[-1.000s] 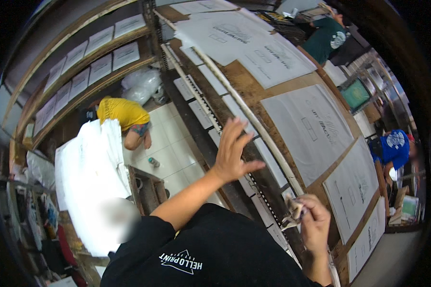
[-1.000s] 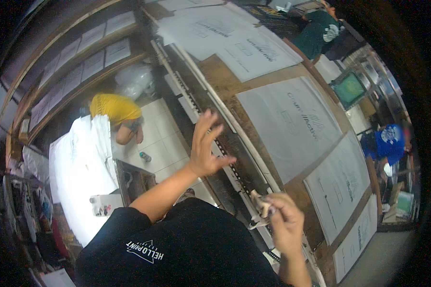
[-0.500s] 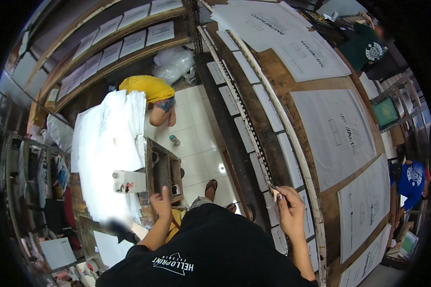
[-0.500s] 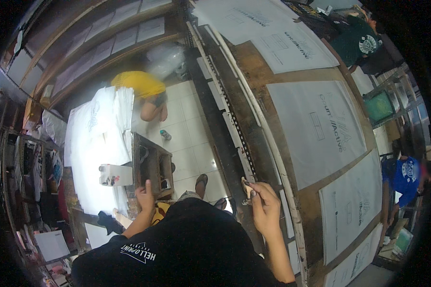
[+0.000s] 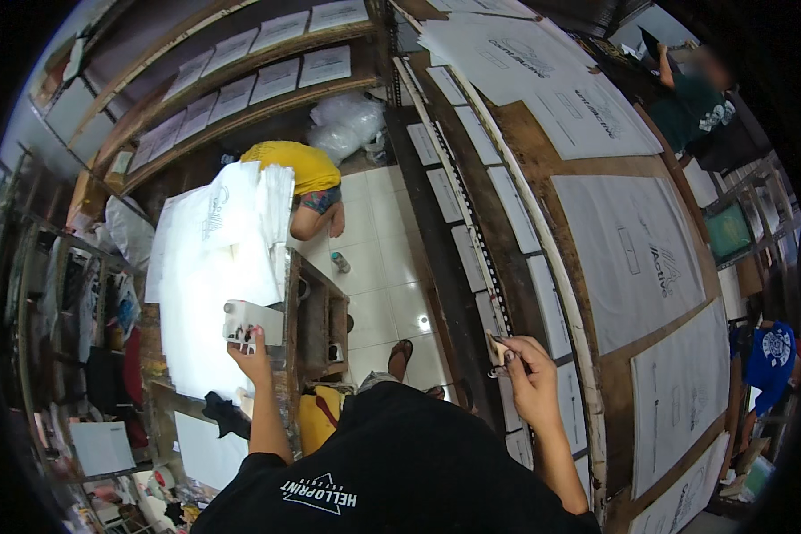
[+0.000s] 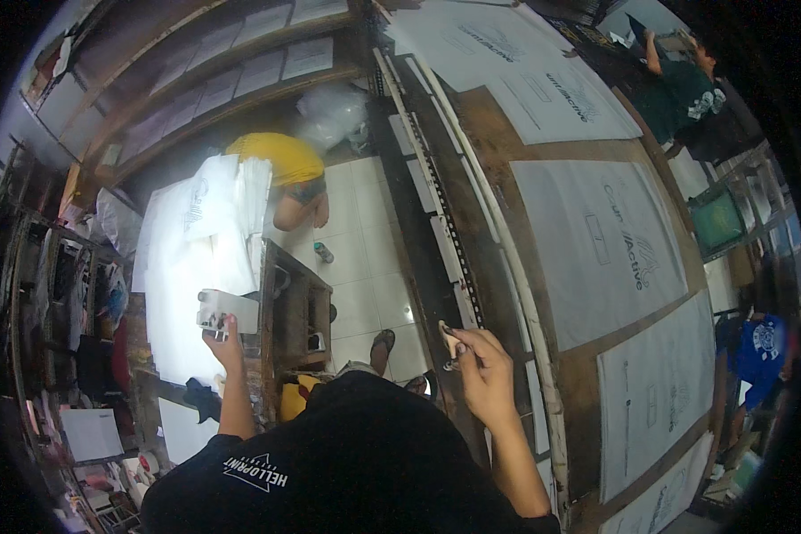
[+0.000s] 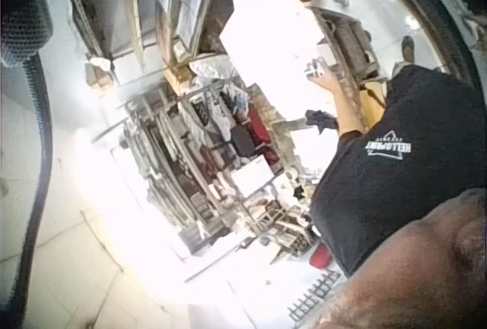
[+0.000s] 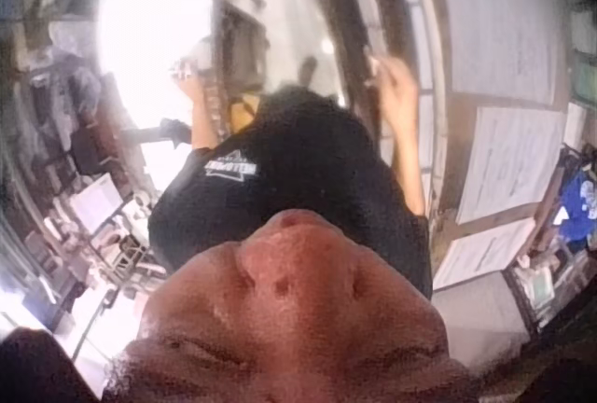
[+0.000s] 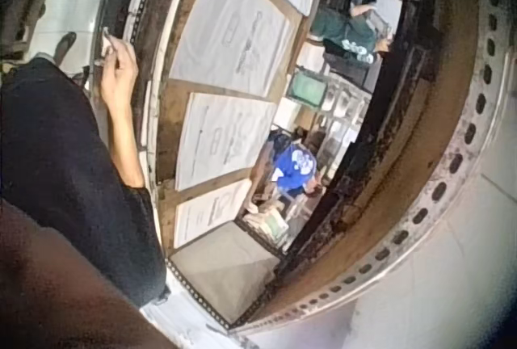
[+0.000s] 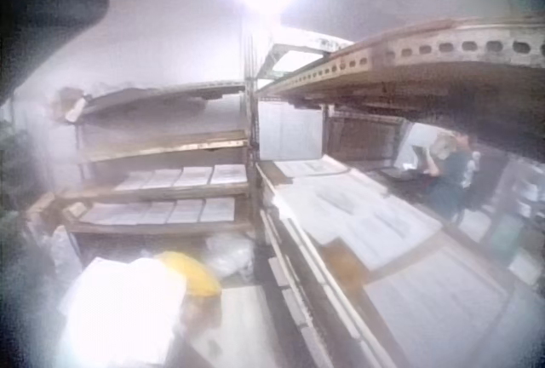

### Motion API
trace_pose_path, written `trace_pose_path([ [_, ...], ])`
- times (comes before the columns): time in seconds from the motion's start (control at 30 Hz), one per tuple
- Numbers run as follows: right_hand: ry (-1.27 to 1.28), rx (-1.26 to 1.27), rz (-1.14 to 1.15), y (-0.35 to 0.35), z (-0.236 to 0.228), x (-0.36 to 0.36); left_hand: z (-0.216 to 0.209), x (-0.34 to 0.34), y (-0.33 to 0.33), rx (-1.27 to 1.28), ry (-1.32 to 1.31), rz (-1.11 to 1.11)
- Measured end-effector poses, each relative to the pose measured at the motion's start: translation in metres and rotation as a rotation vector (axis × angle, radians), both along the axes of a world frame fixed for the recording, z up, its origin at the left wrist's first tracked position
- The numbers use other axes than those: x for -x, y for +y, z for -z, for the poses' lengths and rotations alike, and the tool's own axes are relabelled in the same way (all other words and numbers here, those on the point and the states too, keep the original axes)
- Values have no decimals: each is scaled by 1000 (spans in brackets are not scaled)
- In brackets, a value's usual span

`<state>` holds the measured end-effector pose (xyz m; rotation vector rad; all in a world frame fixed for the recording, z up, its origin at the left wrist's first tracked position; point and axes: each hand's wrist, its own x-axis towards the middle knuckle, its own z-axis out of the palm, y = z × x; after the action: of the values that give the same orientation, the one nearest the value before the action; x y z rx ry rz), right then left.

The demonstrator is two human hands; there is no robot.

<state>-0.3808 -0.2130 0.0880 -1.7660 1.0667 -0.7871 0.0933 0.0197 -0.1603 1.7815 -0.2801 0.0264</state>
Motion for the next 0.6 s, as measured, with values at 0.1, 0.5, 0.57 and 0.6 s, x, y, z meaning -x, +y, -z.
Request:
trace_pose_path([
  [0.1, -4, 3, 9, 3, 4, 8, -15, -2, -8, 62, -45, -1],
  [0.5, -123, -87, -10, 0, 19, -4, -122, 91, -89, -18, -150, 405],
  [0.57, -190, -90, -15, -5, 18, -12, -152, 119, -107, -215, -456, 515],
  [0.6, -228, -86, -18, -6, 17, -16, -162, 132, -111, -177, -370, 587],
])
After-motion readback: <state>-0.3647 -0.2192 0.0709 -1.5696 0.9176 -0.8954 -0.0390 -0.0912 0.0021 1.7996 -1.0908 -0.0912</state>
